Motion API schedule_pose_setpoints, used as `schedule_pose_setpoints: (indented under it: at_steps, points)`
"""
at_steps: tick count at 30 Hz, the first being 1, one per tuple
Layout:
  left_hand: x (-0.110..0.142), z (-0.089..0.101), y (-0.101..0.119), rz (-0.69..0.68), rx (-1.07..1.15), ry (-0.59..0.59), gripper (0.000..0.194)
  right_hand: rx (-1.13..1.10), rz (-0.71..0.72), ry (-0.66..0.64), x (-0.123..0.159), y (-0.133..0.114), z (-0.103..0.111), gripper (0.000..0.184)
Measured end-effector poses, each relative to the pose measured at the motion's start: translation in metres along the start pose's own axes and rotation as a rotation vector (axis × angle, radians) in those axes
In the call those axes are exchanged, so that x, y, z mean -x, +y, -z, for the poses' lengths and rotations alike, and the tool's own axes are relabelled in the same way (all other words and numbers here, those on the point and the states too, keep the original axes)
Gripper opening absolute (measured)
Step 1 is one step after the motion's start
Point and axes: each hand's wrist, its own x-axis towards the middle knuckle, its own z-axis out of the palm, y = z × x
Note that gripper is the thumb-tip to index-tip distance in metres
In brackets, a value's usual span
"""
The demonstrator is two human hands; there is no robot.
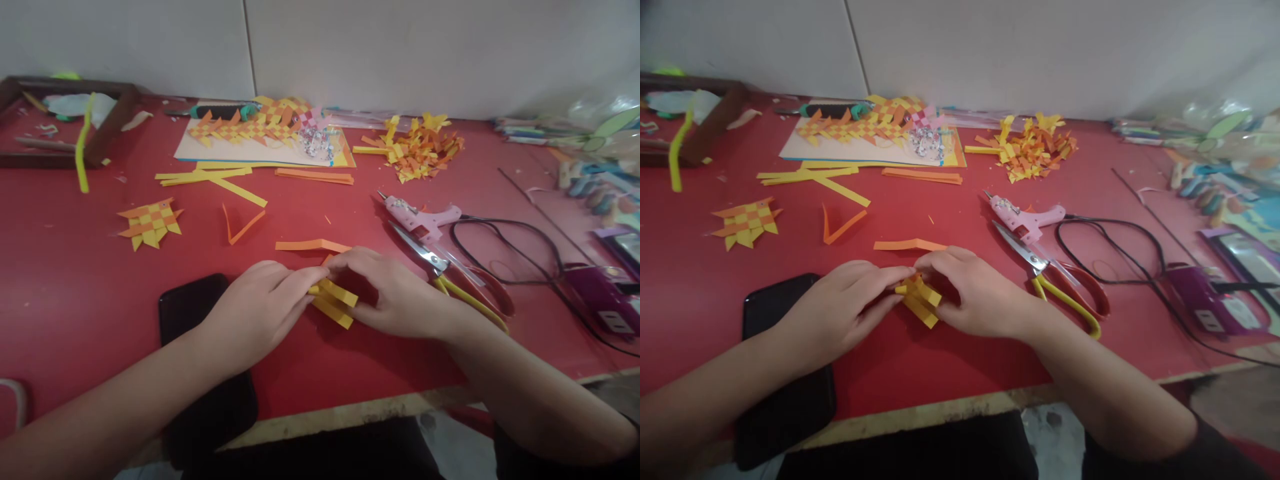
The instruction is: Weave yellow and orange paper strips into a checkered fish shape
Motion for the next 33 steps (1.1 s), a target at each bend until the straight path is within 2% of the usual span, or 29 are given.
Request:
schedule_pose_setpoints:
  at_steps: [7,10,12,18,21,28,33]
  points:
    - [0.001,0.007,0.004,-0.043,0.123,-0.074,0.035,-0.055,-0.067,0.066,-0.003,0.003,-0.008,0.019]
    - [0.001,0.009,0.004,-0.078,0.103,-0.032,0.039,-0.062,-0.084,0.087,-0.003,0.002,-0.009,0.018]
    - [0.002,0.009,0.003,-0.107,0.027,0.005,0.033,-0.056,-0.080,0.092,-0.003,0.004,-0.010,0.017]
    - [0.003,0.007,0.001,-0.186,-0.028,0.021,0.032,0.077,0.122,0.117,-0.003,0.013,-0.014,0.026]
    - [0.003,0.008,0.002,-0.215,-0.019,0.016,0.032,0.119,0.149,0.144,-0.003,0.014,-0.013,0.026]
    - [0.001,0.007,0.003,-0.240,-0.037,0.002,0.033,0.178,0.098,0.091,-0.003,0.011,-0.012,0.028]
    - [0.002,0.006,0.003,-0.211,-0.067,-0.019,0.034,0.195,0.039,0.157,-0.006,0.014,-0.013,0.011]
